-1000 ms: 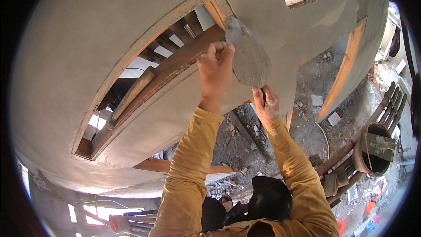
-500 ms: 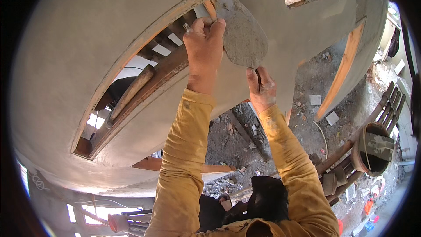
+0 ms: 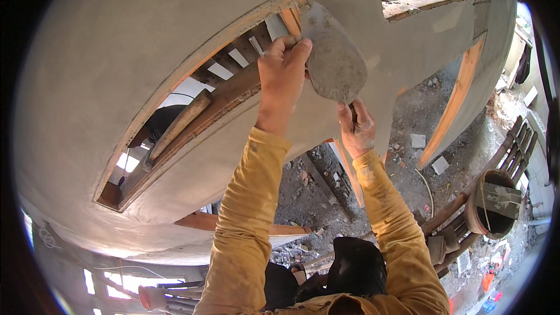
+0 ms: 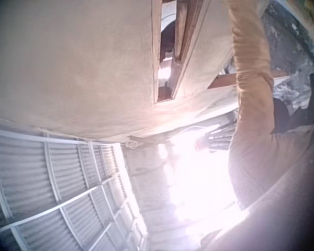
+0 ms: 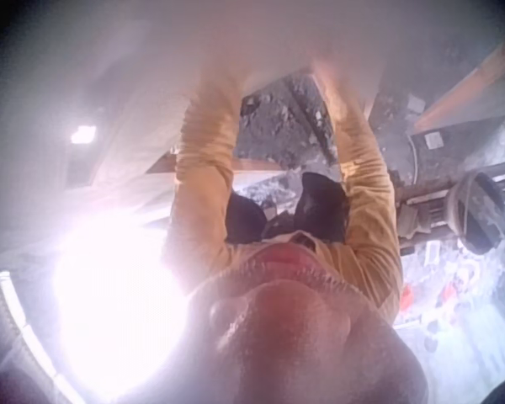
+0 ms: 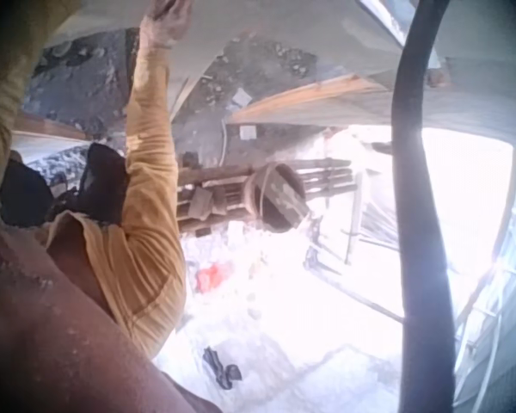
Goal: The person applies plaster to a ceiling using a trowel and hawk, smoothing the surface around a rectangular opening. The person repeatedly scoops plaster from the hawk and spreads it evenly across the ceiling area.
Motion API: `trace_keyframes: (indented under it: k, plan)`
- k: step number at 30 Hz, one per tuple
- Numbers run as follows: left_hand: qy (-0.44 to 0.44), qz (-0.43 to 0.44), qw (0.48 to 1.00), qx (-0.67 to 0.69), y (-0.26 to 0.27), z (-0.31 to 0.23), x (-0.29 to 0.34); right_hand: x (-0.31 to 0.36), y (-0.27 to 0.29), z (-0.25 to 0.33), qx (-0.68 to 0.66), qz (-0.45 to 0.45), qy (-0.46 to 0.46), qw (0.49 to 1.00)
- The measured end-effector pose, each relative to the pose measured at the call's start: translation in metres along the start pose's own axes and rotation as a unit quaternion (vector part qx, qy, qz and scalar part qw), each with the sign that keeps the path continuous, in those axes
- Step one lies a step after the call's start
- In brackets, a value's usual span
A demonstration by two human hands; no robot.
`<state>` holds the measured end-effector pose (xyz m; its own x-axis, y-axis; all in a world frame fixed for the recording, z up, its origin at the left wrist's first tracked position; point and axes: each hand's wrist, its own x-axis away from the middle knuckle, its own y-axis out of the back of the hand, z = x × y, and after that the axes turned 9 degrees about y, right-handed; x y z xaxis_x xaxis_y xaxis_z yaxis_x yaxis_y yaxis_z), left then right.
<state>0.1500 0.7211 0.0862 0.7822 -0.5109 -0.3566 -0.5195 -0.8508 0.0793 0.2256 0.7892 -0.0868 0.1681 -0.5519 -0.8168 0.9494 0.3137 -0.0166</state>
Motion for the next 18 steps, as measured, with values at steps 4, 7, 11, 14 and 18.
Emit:
trace_keyframes:
  k: [4,7,11,14,18]
  plan:
    - [-0.002,-0.005,1.0,0.017,0.002,-0.003,-0.01,-0.014,-0.004,0.001,-0.002,-0.016,0.014,1.0]
    - [-0.001,-0.017,1.0,-0.008,0.004,-0.007,-0.008,-0.018,-0.004,0.005,-0.009,-0.015,0.008,1.0]
    - [0.006,-0.01,1.0,-0.01,0.016,-0.003,-0.006,-0.02,0.001,0.013,0.025,0.029,0.004,0.999]
    - [-0.011,0.002,1.0,0.002,0.007,-0.001,-0.011,-0.013,-0.003,0.002,0.027,-0.027,0.003,0.999]
    - [-0.034,-0.017,0.999,-0.023,0.016,-0.003,-0.013,-0.02,-0.005,0.011,0.028,0.013,-0.017,0.999]
